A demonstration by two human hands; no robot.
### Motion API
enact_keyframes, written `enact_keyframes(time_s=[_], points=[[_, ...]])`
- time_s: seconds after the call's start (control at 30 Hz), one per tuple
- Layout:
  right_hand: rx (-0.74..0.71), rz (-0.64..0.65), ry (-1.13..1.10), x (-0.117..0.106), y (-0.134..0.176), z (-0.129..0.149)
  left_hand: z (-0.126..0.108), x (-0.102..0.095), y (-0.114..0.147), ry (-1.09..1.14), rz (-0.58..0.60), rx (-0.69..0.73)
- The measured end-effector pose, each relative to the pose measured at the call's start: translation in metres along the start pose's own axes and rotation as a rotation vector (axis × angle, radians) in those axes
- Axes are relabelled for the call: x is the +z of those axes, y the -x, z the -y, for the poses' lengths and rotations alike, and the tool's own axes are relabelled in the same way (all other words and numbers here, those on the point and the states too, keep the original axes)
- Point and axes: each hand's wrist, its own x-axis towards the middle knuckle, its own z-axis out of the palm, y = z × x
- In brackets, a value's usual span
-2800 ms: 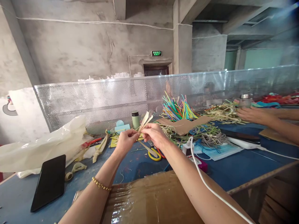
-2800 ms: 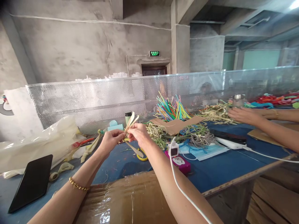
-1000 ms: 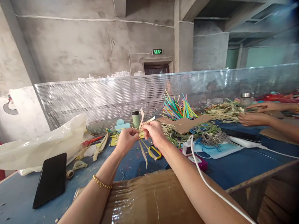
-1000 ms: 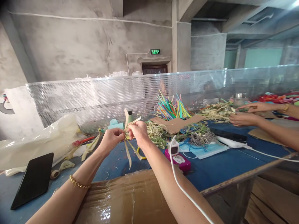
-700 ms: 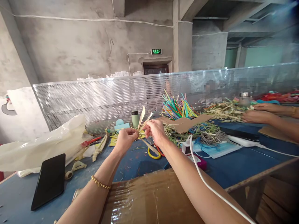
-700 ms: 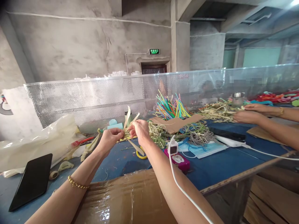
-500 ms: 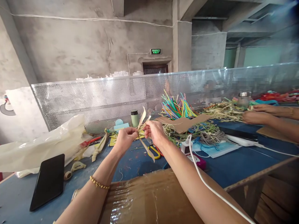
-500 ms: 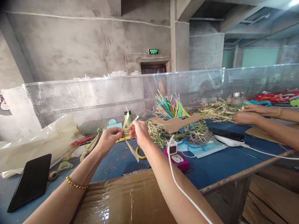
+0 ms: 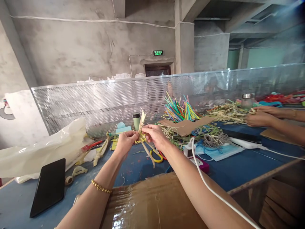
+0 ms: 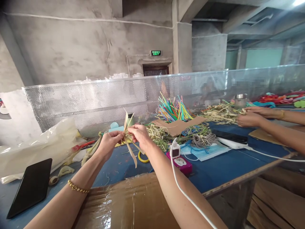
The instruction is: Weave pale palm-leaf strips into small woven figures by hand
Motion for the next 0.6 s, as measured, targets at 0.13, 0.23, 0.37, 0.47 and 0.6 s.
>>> enact_keyframes(time_s=[0.13, 0.23, 0.37, 0.47, 0.6], points=[[-0.034, 0.055, 0.083, 0.002, 0.004, 0.000, -0.001, 0.000, 0.000, -0.004, -0.026, -0.014], [-0.043, 0.064, 0.126, 0.003, 0.007, 0.003, -0.003, 0.002, 0.001, -0.022, -0.048, 0.004], [-0.032, 0.014, 0.162, 0.006, 0.009, 0.005, -0.003, 0.004, 0.002, -0.073, -0.049, 0.041], [-0.031, -0.018, 0.192, 0.009, 0.008, 0.005, 0.000, 0.004, 0.000, -0.119, -0.070, 0.079], [-0.055, -0.056, 0.208, 0.011, 0.006, 0.003, 0.003, 0.002, -0.001, -0.237, -0.086, 0.135]])
